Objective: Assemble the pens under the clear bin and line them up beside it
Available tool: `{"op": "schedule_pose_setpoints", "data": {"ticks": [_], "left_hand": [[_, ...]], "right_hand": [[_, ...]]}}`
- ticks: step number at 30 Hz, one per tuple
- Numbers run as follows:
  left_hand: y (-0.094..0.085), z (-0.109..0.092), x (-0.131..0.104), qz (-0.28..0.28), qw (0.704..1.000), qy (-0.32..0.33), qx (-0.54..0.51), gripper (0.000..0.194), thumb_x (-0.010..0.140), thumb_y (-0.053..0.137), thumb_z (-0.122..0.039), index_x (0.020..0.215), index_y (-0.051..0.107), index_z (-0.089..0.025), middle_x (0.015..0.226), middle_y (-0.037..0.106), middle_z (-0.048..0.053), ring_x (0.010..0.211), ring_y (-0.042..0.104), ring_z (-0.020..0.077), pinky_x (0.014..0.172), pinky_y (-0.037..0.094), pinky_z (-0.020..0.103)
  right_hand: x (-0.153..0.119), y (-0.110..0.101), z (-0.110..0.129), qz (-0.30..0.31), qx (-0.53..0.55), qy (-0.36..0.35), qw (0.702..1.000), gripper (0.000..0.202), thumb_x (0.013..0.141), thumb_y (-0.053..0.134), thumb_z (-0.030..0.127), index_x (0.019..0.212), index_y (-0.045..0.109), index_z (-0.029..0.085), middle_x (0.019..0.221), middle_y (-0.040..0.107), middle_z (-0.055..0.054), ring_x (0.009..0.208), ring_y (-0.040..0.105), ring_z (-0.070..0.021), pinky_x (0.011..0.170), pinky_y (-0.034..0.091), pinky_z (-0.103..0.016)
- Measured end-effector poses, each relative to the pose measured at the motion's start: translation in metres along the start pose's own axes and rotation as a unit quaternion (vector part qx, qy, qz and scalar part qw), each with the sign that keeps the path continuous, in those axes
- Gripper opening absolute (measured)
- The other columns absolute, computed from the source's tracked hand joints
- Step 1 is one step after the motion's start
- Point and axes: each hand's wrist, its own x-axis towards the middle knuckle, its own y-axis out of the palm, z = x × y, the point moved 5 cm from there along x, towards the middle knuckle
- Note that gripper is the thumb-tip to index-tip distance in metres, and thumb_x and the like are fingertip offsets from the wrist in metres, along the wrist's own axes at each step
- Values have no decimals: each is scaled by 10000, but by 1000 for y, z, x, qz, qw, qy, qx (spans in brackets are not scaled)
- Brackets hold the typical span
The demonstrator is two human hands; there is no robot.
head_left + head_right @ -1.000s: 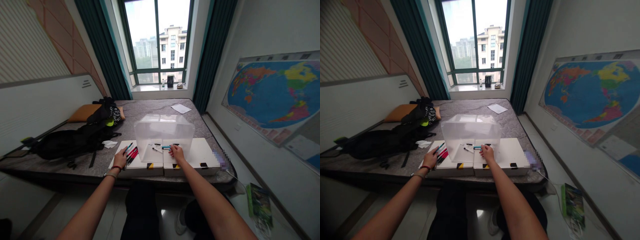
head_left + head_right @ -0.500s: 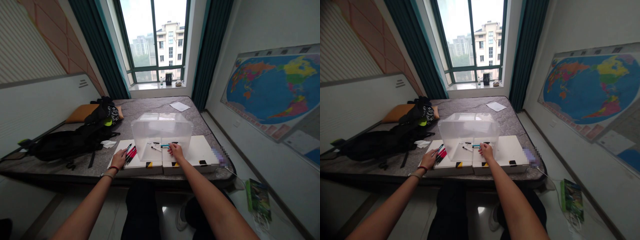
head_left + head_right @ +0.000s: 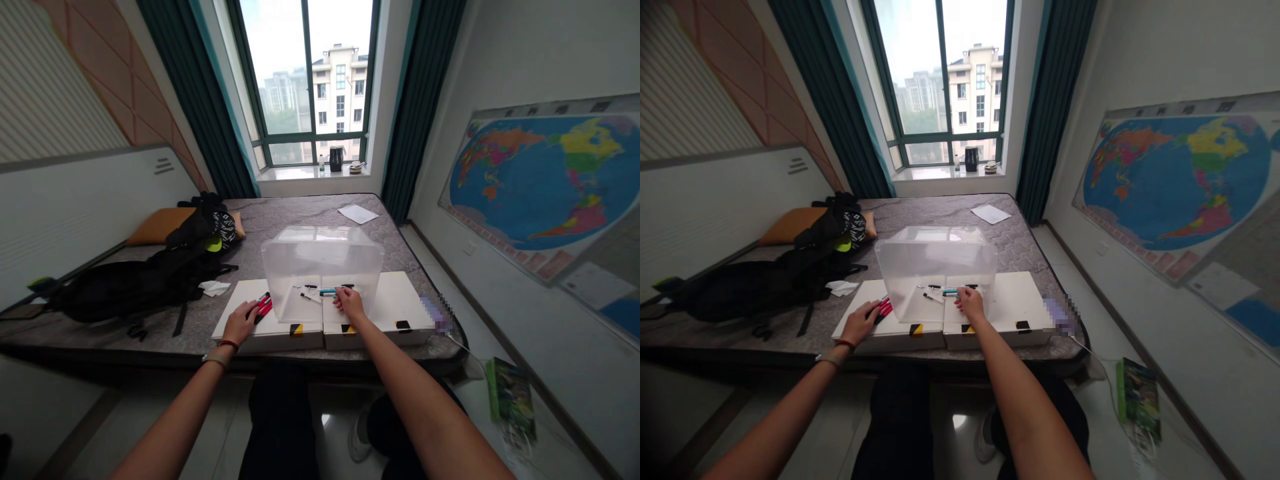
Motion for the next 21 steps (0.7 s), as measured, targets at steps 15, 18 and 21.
{"op": "schedule_pose_setpoints", "data": {"ticks": [15,18,21], "left_hand": [[-77,-113,-16,-294,949,30,-114,360,924,415,-295,1260,465,-177,1079,598,91,966,578,204,889,477,376],[-56,-156,-21,-188,965,121,-138,293,922,399,-283,1164,542,-199,950,629,62,886,609,196,848,497,357],[-21,-192,-27,-36,965,227,-127,287,914,408,-268,1129,593,-223,948,656,64,883,621,192,839,502,336]], "right_hand": [[-4,1,4,-2,-31,-7,999,374,809,538,511,711,607,157,596,661,-46,450,556,-108,407,435,-183],[-3,1,2,0,-39,-5,999,377,805,529,523,725,609,163,602,661,-42,460,559,-110,417,429,-183],[-2,0,2,2,-66,-12,998,385,812,498,517,695,609,167,547,632,-24,424,525,-104,424,406,-186]]}}
